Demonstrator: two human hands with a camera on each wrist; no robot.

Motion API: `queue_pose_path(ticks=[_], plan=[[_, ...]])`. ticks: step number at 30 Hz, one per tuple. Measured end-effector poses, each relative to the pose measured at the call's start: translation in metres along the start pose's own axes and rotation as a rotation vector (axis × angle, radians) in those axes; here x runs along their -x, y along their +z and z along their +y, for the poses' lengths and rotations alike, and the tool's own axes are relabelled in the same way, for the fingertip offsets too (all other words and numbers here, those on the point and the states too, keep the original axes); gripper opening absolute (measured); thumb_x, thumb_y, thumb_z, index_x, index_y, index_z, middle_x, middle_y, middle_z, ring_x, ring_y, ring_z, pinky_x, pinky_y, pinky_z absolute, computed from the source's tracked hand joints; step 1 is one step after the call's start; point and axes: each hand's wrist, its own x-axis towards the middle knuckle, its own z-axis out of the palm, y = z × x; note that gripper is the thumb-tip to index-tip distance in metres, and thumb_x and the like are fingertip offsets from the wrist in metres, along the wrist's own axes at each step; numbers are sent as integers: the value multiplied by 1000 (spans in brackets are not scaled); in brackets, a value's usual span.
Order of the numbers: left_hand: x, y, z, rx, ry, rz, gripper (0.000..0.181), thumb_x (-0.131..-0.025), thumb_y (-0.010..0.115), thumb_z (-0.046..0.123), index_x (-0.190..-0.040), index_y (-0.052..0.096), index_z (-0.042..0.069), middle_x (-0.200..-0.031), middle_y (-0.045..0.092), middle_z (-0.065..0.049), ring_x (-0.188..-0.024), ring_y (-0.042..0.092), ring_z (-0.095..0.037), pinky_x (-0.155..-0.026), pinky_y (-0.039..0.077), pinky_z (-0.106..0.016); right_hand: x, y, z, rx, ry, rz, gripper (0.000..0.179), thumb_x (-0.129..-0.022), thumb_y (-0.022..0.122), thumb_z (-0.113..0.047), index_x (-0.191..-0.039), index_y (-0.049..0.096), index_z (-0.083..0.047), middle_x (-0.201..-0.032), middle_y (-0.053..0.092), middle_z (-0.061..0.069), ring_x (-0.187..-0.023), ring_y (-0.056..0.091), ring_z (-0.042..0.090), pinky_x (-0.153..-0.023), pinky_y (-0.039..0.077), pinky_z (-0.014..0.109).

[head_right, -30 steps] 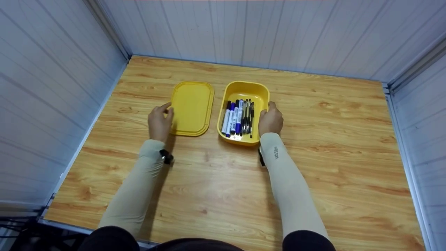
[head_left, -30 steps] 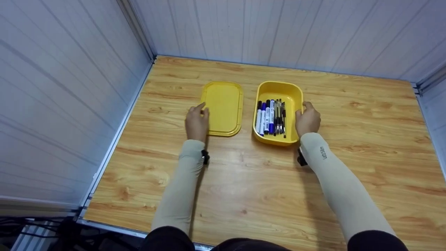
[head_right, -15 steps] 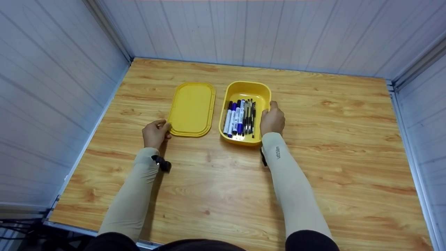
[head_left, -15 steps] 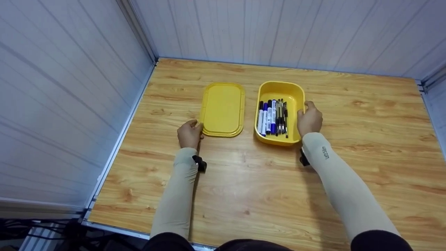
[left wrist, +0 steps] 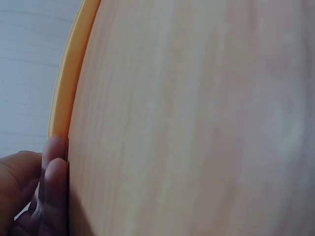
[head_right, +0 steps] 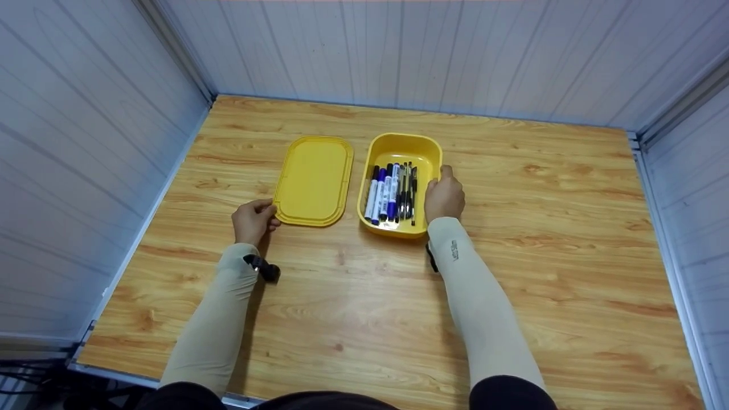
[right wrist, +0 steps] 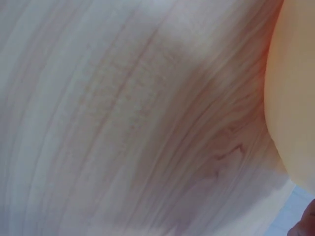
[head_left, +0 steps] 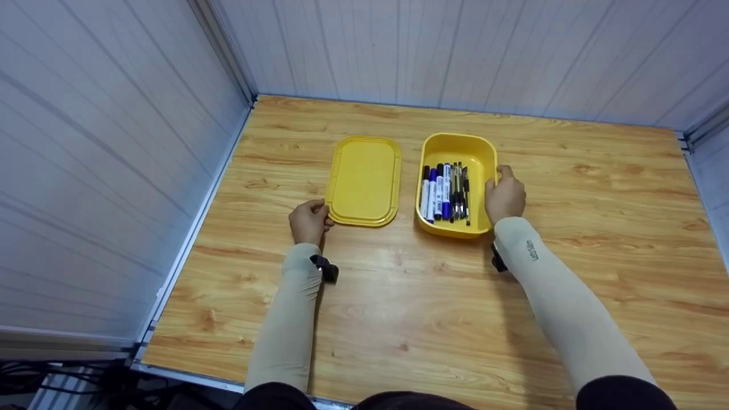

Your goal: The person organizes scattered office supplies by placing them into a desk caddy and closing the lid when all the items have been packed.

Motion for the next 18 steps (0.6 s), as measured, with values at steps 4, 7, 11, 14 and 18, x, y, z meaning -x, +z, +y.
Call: queue_pose_path(ticks=[4, 7, 11, 14, 18], plan=[[0, 1, 0, 4, -2, 4, 24, -86, 60, 8, -109, 64, 7, -79, 62, -9, -57, 62, -20, -50, 51, -28, -1, -6, -2, 27, -2, -44, 40, -91, 46, -21, -130, 43, -9, -76, 56, 12, -64, 54, 26, -55, 44, 36], [-1, 1, 0, 15, 2, 10, 24, -86, 60, 7, -109, 65, 6, -78, 62, -9, -57, 62, -21, -49, 51, -28, -4, -12, -6, 37, 29, -96, 52, -92, 46, -35, -134, 36, -8, -84, 58, 16, -73, 56, 30, -63, 45, 42], [0, 1, 0, 38, 14, 19, 24, -85, 61, 7, -109, 65, 6, -78, 62, -10, -56, 62, -22, -48, 50, -28, -11, -23, -16, 60, 56, -147, 71, -89, 38, -53, -140, 23, -5, -110, 54, 22, -96, 54, 37, -79, 42, 49], [1, 1, -2, 42, 14, 13, 24, -85, 61, 7, -109, 65, 7, -78, 62, -10, -56, 61, -22, -48, 50, -27, -20, -29, -25, 88, 16, -112, 71, -90, 39, -51, -140, 23, -4, -122, 46, 22, -106, 47, 37, -83, 40, 49], [1, 2, -3, 28, 21, 13, 24, -85, 61, 8, -109, 65, 8, -78, 62, -9, -56, 61, -20, -47, 49, -26, -34, -32, -43, 124, -65, -75, 61, -91, 42, -43, -137, 32, -3, -126, 39, 19, -111, 39, 33, -86, 38, 46]])
